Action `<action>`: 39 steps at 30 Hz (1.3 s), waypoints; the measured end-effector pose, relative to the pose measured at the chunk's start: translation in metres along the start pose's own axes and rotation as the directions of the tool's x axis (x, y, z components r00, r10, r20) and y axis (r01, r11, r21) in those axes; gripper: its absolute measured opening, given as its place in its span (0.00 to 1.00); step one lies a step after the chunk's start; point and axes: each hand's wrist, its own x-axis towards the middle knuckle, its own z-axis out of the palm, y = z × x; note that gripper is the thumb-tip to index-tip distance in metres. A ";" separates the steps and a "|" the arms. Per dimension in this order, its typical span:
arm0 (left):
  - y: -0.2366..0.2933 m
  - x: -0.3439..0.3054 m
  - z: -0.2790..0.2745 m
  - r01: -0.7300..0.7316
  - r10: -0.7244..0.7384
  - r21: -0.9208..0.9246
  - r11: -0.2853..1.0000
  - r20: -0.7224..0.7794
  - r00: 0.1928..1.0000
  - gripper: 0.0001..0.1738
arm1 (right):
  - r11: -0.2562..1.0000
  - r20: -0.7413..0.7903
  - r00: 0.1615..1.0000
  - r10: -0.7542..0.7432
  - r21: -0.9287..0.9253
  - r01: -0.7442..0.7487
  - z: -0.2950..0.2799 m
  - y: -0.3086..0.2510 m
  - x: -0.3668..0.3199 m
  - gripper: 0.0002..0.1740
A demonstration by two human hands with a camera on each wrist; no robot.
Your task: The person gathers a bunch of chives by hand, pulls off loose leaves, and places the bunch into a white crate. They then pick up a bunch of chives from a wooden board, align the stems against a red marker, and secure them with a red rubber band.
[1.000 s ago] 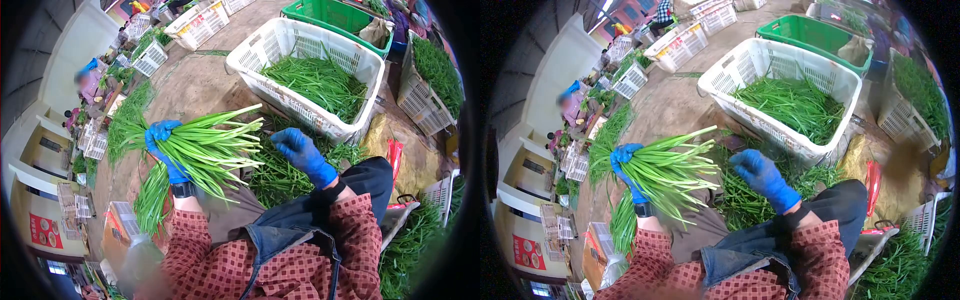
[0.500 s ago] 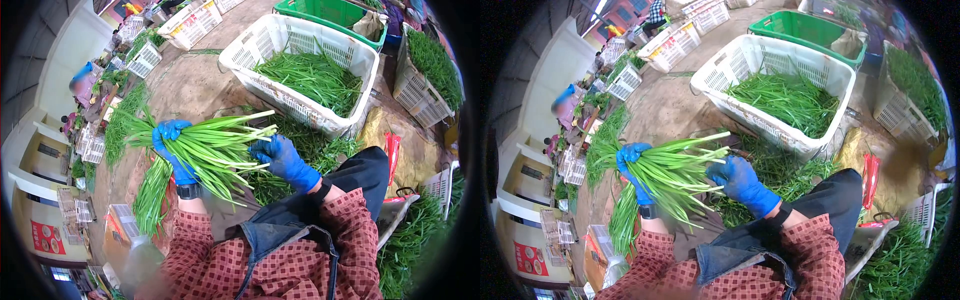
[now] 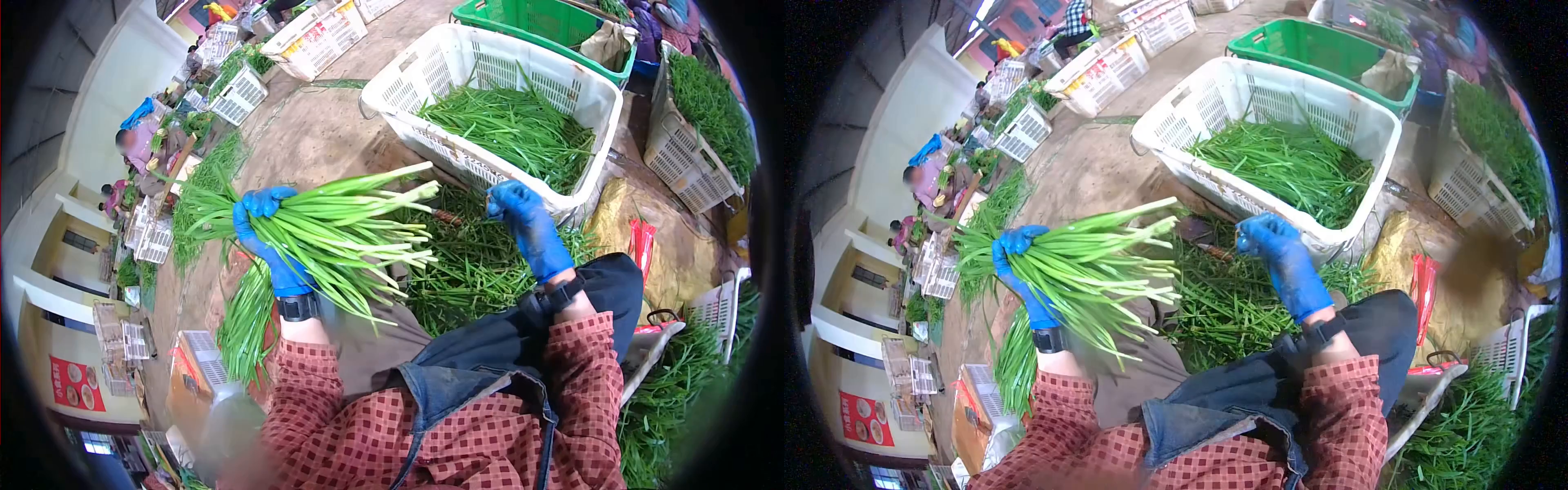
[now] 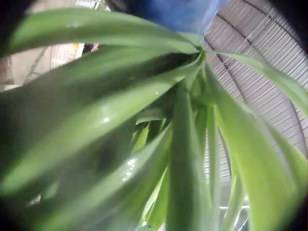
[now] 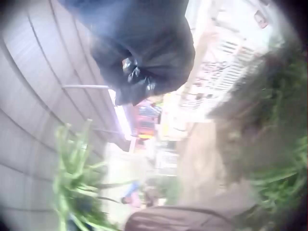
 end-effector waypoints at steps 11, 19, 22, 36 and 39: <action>-0.002 0.015 0.017 -0.135 0.163 0.177 0.975 -0.154 0.975 0.13 | 0.155 0.105 0.993 -0.046 -0.982 0.111 0.041 0.030 -0.007 0.17; -0.004 0.011 0.016 0.026 -0.024 -0.081 0.996 0.020 1.000 0.13 | 0.969 0.134 0.987 -0.083 -0.220 0.111 0.077 -0.006 -0.015 0.11; -0.009 0.010 0.018 0.049 -0.047 -0.124 0.991 0.026 0.999 0.14 | 0.765 0.324 0.902 -0.286 -0.490 0.418 0.080 -0.003 -0.015 0.13; -0.028 0.001 0.016 0.026 -0.028 -0.050 0.998 -0.047 0.998 0.11 | 0.808 0.196 0.935 -0.296 -0.470 0.355 0.098 0.017 -0.013 0.10; -0.022 0.002 0.016 -0.008 0.008 0.084 0.996 0.000 1.000 0.13 | 0.959 -0.098 0.967 -0.235 -0.184 0.214 0.071 0.003 0.003 0.11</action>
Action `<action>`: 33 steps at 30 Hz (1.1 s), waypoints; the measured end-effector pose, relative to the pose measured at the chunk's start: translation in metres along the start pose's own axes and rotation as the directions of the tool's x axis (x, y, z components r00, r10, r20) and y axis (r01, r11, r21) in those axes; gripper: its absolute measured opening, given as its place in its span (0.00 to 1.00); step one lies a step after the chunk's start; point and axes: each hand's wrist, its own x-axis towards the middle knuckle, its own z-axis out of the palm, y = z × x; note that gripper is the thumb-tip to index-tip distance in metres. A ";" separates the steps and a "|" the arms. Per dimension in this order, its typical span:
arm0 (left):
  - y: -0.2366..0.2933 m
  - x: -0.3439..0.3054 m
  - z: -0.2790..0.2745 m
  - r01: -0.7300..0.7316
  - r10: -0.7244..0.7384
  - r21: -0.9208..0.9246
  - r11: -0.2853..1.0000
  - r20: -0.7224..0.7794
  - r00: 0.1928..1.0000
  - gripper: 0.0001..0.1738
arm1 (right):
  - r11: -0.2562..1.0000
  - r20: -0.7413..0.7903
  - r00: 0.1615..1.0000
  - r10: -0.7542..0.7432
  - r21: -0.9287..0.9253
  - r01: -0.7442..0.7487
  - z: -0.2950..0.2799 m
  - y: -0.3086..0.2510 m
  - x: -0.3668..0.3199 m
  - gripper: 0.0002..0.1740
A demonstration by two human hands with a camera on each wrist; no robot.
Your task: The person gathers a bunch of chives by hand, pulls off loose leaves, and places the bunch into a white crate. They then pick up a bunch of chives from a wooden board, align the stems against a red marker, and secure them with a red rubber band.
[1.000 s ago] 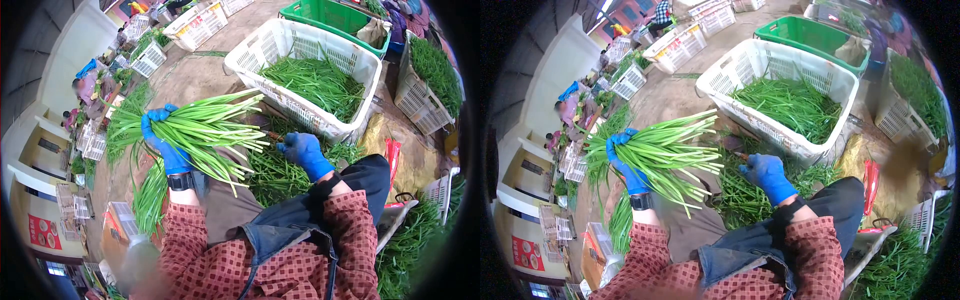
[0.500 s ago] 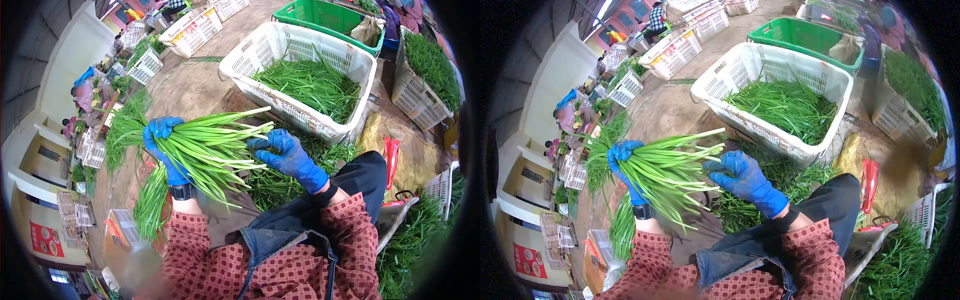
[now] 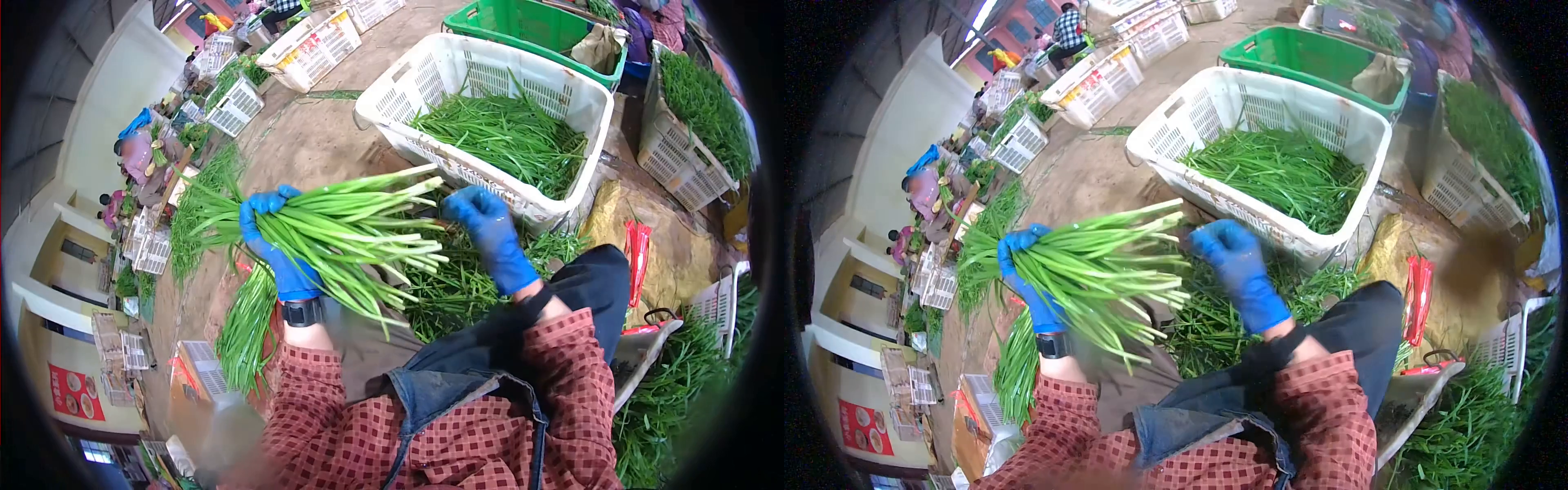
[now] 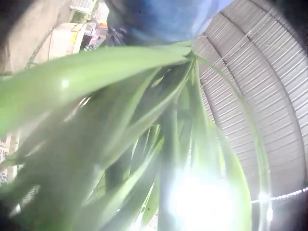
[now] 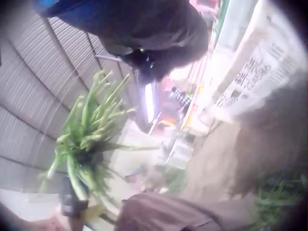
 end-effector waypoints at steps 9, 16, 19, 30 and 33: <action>-0.008 0.037 0.009 -0.105 0.155 0.284 0.953 -0.161 0.975 0.08 | 0.538 0.157 0.868 0.471 -0.831 -0.142 -0.012 -0.047 -0.013 0.33; -0.066 0.013 0.050 0.002 0.066 0.709 0.705 -0.070 0.995 0.13 | 0.740 0.754 0.523 0.398 0.074 -0.669 0.014 -0.011 -0.021 0.42; -0.090 -0.007 0.052 -0.040 -0.136 0.880 0.474 0.118 0.984 0.12 | 0.524 0.654 0.647 0.392 0.419 -0.742 0.020 -0.009 -0.013 0.41; -0.124 -0.050 0.065 -0.799 -0.514 0.511 0.317 0.800 0.308 0.22 | -0.384 0.854 0.507 0.118 0.510 -0.769 -0.011 -0.043 0.005 0.16; -0.103 -0.046 0.074 -0.802 -0.522 0.572 0.174 0.744 0.417 0.25 | 0.773 0.062 0.851 0.521 0.388 -0.501 0.011 -0.127 -0.016 0.17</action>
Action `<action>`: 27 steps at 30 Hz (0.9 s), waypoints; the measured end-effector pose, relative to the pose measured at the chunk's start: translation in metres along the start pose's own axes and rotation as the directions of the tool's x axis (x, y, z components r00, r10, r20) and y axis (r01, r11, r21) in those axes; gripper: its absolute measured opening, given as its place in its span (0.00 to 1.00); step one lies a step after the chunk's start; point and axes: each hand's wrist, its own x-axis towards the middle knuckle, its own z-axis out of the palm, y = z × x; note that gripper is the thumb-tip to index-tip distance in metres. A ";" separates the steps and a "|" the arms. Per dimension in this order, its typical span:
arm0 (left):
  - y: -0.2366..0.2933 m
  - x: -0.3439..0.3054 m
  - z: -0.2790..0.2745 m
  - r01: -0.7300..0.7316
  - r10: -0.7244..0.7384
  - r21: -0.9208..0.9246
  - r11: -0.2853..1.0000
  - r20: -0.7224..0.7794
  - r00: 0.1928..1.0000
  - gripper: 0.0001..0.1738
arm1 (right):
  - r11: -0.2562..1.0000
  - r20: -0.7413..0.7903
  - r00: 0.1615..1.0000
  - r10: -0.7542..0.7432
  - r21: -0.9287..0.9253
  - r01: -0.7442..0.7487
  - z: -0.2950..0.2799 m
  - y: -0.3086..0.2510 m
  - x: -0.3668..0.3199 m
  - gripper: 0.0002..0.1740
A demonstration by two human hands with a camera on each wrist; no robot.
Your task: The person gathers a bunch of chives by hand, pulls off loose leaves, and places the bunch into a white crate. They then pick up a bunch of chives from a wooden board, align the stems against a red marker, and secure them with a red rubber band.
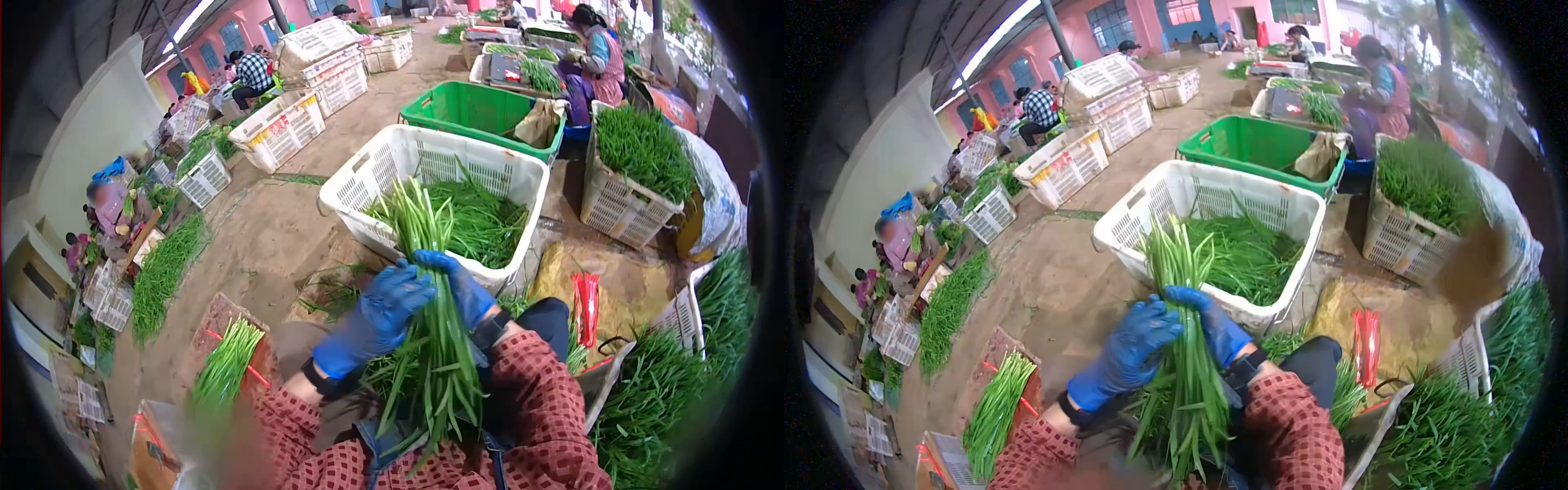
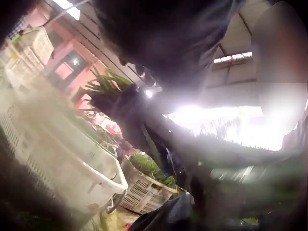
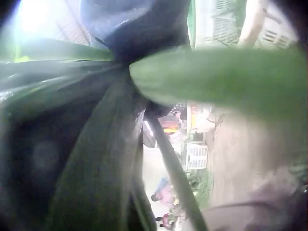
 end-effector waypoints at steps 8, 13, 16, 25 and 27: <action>0.004 -0.043 -0.011 -0.020 -0.689 -0.953 -0.302 0.204 0.696 0.37 | 0.703 0.142 0.894 0.425 -0.674 -0.227 0.000 -0.016 -0.007 0.28; 0.013 -0.067 -0.002 -0.058 -0.763 -0.930 -0.364 0.262 0.590 0.45 | 0.568 0.144 0.850 0.507 -0.798 -0.203 0.022 0.028 -0.038 0.36; 0.010 -0.075 0.010 -0.141 -0.617 -0.905 -0.401 0.153 0.772 0.57 | 0.566 0.232 0.782 0.578 -0.805 -0.179 0.025 0.048 -0.044 0.38; 0.017 -0.091 -0.005 -0.209 -0.711 -0.862 -0.461 0.218 0.669 0.44 | 0.493 0.242 0.783 0.573 -0.865 -0.093 -0.001 0.057 -0.028 0.36; 0.018 -0.095 -0.007 -0.076 -0.766 -0.909 -0.409 0.296 0.571 0.40 | 0.466 0.242 0.892 0.383 -0.884 0.039 0.000 0.050 -0.028 0.33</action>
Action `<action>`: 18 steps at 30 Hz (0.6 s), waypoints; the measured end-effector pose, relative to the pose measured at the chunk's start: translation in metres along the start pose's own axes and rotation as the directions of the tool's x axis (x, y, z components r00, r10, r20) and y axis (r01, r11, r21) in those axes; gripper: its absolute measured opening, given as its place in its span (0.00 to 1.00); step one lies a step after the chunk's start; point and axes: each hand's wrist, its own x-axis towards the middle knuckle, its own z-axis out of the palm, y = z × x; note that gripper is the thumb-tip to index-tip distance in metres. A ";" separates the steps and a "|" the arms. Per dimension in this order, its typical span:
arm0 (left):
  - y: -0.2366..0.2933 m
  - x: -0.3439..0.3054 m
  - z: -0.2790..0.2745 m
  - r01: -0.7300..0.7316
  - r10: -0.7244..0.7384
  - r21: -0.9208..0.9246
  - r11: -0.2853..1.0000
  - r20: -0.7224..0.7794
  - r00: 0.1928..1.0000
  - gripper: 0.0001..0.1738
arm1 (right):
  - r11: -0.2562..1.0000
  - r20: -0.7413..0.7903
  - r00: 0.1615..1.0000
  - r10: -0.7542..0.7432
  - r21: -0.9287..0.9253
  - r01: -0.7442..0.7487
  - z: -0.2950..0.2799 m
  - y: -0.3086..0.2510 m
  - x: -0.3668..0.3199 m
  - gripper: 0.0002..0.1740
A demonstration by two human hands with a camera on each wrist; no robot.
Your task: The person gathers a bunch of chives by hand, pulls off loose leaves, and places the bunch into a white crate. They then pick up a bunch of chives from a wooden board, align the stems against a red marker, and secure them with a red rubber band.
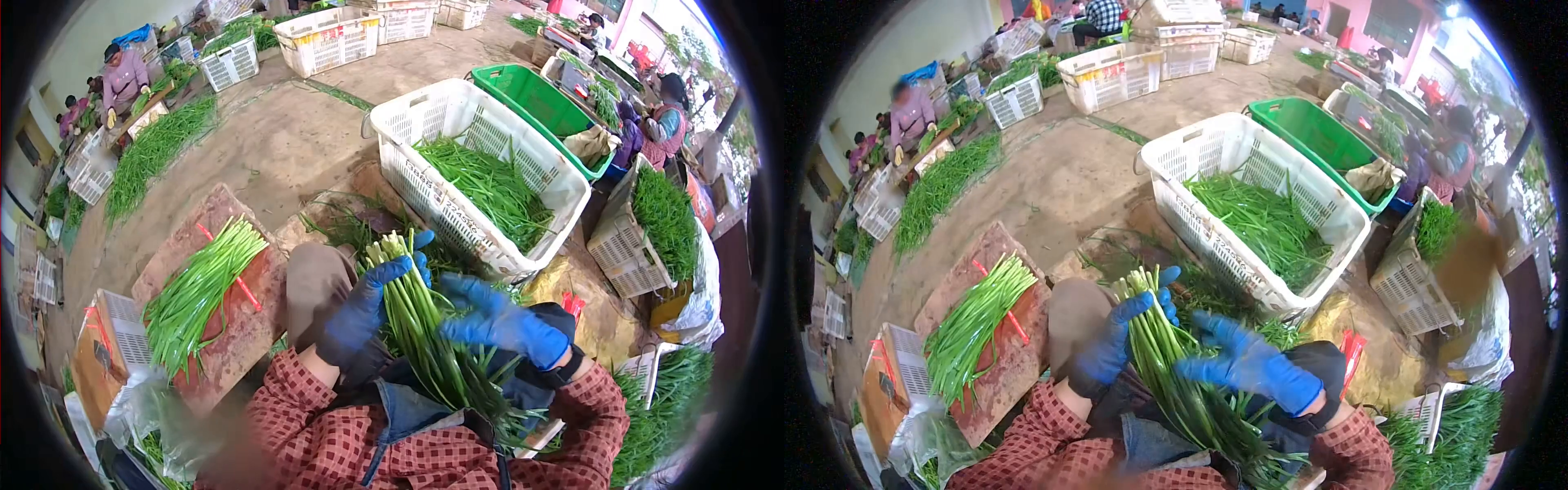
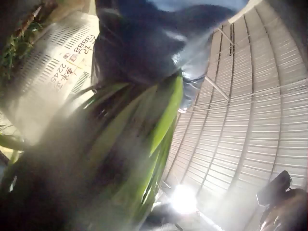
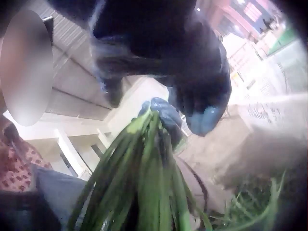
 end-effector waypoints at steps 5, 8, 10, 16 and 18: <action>-0.004 0.002 0.009 0.034 -0.031 0.015 0.999 -0.130 0.991 0.26 | 0.868 -0.350 0.873 -0.339 -0.475 0.147 0.010 -0.050 0.016 0.17; -0.004 0.001 0.012 -0.024 0.027 0.023 0.999 -0.132 0.991 0.21 | 0.732 -0.276 0.853 -0.442 -0.661 0.165 0.006 -0.031 0.033 0.12; -0.009 0.001 -0.006 -0.046 0.046 0.004 0.999 -0.080 0.996 0.20 | 0.891 -0.255 0.910 -0.326 -0.404 0.206 -0.004 -0.023 0.040 0.14; 0.000 -0.006 0.006 -0.028 0.034 0.065 0.997 -0.104 0.994 0.21 | 0.980 -0.378 0.923 -0.066 -0.197 -0.010 -0.005 -0.062 0.035 0.12; 0.005 -0.009 0.018 0.038 -0.027 0.075 0.996 -0.150 0.988 0.23 | 0.959 -0.360 0.913 -0.191 -0.266 0.096 -0.004 -0.049 0.050 0.10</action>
